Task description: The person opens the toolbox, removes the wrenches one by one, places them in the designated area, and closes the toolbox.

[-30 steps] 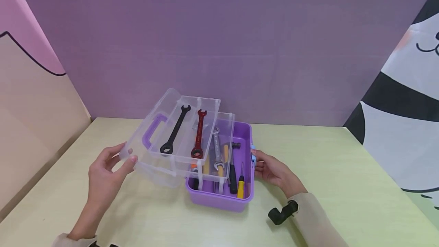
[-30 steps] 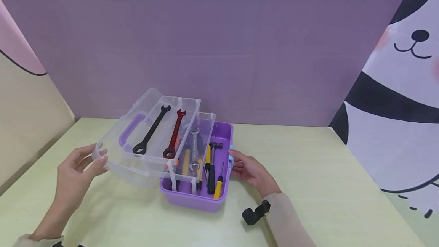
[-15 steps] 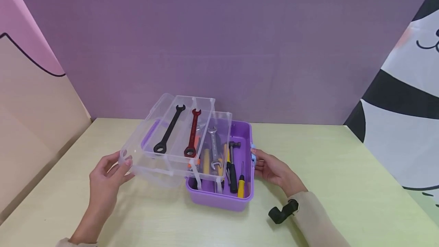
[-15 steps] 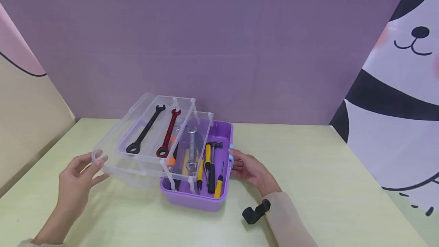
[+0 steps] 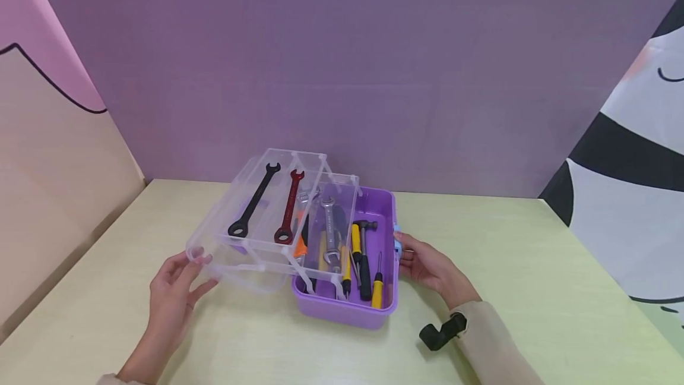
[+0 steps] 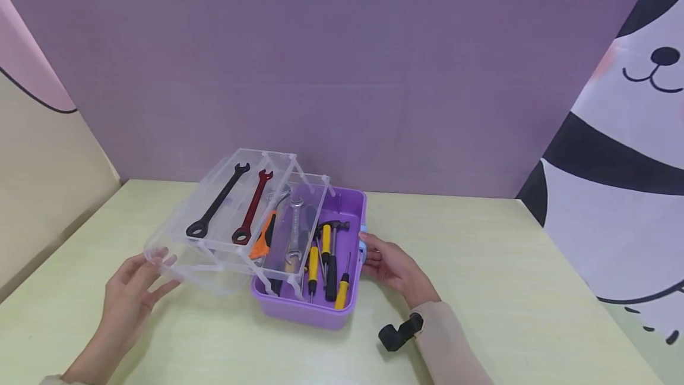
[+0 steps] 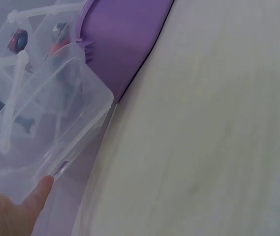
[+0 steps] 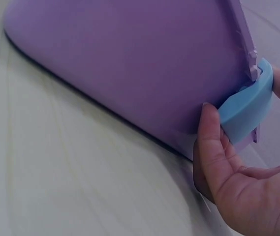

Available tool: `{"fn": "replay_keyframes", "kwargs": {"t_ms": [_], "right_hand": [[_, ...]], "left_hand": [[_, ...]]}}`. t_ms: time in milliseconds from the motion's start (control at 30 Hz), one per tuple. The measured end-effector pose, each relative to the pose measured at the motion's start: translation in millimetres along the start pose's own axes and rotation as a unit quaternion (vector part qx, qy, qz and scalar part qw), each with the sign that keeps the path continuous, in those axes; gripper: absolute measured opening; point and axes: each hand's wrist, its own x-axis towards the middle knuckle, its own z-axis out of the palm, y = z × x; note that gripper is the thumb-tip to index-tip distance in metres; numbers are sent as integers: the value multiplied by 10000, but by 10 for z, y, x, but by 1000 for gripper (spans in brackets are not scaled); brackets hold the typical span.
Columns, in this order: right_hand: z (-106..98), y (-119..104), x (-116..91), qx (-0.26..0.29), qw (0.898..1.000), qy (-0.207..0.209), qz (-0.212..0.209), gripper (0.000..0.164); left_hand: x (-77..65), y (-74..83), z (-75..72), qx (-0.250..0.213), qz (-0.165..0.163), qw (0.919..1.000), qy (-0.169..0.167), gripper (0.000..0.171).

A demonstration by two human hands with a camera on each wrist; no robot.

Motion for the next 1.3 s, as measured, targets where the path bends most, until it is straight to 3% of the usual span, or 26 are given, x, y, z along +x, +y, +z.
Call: {"fn": "replay_keyframes", "kwargs": {"t_ms": [367,600,733,1033,1300], "right_hand": [[-24,43,41,127,9999,27,-28,21],[-17,43,48,110,9999,26,-9,21],[-20,46,40,95,9999,52,2,23],[-7,50,35,122,9999,6,11,23],[-28,19,11,117,9999,-31,-57,21]], "left_hand": [[9,-118,-47,-600,325,9973,-263,17],[-18,-219,-69,-1281,31,9917,-141,12],[-27,-252,-91,-1409,-45,9896,-296,13],[-59,-300,-92,-1502,-321,9875,-345,13],[-82,-320,-71,-882,-309,9956,-84,11]]}}
